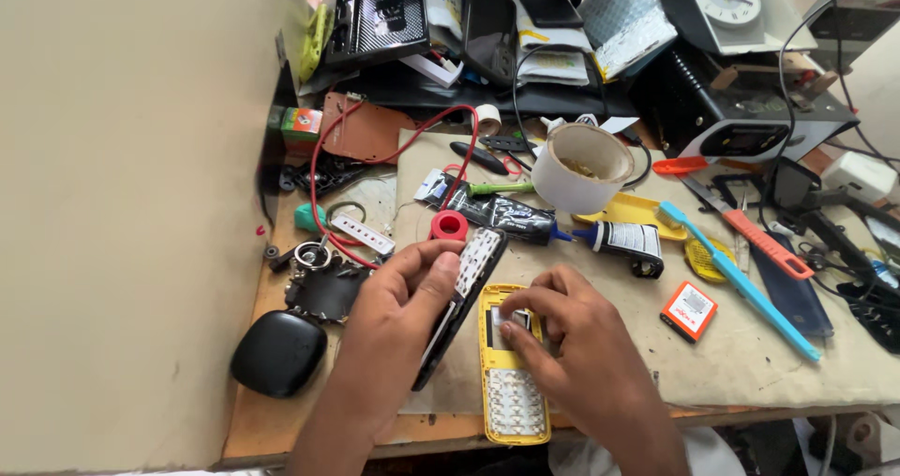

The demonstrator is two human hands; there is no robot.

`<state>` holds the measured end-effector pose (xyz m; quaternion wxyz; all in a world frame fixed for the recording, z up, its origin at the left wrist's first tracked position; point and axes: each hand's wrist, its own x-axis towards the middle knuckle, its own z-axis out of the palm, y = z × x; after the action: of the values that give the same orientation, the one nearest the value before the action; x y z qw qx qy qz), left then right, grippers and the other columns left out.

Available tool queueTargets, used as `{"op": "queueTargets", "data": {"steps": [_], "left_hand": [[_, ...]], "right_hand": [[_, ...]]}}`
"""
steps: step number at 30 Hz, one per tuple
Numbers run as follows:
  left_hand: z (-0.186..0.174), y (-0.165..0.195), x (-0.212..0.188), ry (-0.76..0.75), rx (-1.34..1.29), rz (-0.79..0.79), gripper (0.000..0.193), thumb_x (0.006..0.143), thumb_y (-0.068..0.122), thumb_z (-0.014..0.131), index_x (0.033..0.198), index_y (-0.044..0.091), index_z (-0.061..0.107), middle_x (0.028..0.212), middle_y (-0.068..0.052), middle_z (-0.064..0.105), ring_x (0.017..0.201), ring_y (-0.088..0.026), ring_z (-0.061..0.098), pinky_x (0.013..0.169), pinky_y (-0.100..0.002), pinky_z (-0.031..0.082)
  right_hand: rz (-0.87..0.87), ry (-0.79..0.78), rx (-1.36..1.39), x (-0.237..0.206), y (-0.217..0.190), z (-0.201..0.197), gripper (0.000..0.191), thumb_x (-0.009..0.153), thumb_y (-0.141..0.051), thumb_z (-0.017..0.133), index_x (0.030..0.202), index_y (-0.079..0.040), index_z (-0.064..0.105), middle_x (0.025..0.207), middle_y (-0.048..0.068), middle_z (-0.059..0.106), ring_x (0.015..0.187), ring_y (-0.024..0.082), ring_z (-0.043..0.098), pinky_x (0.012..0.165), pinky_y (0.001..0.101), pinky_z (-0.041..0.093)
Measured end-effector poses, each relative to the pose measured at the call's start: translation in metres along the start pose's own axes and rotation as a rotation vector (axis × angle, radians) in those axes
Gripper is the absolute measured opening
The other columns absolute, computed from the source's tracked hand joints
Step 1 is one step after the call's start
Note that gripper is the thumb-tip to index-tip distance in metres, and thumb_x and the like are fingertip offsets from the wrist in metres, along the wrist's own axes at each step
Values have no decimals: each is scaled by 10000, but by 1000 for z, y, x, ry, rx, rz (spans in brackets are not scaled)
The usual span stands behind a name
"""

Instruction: The person disassembles a feature phone, separating the housing from the keypad and circuit board, then handles a small component and a SIM card, inserts the SIM card and battery into the phone, reassembles the housing, and powers the phone on, with the screen and keypad lights visible.

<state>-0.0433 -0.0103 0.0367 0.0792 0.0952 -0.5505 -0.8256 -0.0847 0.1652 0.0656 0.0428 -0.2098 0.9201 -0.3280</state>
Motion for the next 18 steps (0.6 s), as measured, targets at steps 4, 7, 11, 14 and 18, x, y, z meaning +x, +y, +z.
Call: {"op": "queueTargets", "data": {"steps": [4,7,11,14,18], "left_hand": [[1,8,-16,55,573,255,605,785,257,797,1313,41,597,1072,-95,726,962,-191,682,840,-323,547],[3,12,-26,96,807,485,677,754,229,835,1327,-3,558,1198,-196,649,1094,-340,645,913,-413,507],[6,9,-35,131,904,490,680,785,214,805,1351,-25,511,1202,-201,616,1130,-378,601,936,-446,492],[7,7,-35,166,1061,565,669,787,227,804,1315,-60,510,1201,-195,602,1146,-369,568,938,-458,480],[9,9,-35,160,1276,532,631,799,251,786,1292,-52,534,1194,-161,588,1153,-329,543,914,-446,477]], "right_hand": [[-47,-27,-45,0,-3,0,184,817,-175,752,981,-91,768,927,69,658,703,248,660,662,382,538],[-247,9,-159,-2,-6,-2,153,848,-173,737,946,-56,748,942,102,666,812,302,682,716,423,539],[-407,65,-273,-7,-6,-1,136,863,-131,700,959,-34,701,968,132,664,844,349,672,722,446,535],[-408,76,-182,-4,2,2,102,892,-112,673,947,-27,687,921,113,678,788,297,684,679,393,550],[-210,119,51,13,24,2,115,910,-120,687,945,-16,720,738,56,695,624,173,612,561,311,502]]}}
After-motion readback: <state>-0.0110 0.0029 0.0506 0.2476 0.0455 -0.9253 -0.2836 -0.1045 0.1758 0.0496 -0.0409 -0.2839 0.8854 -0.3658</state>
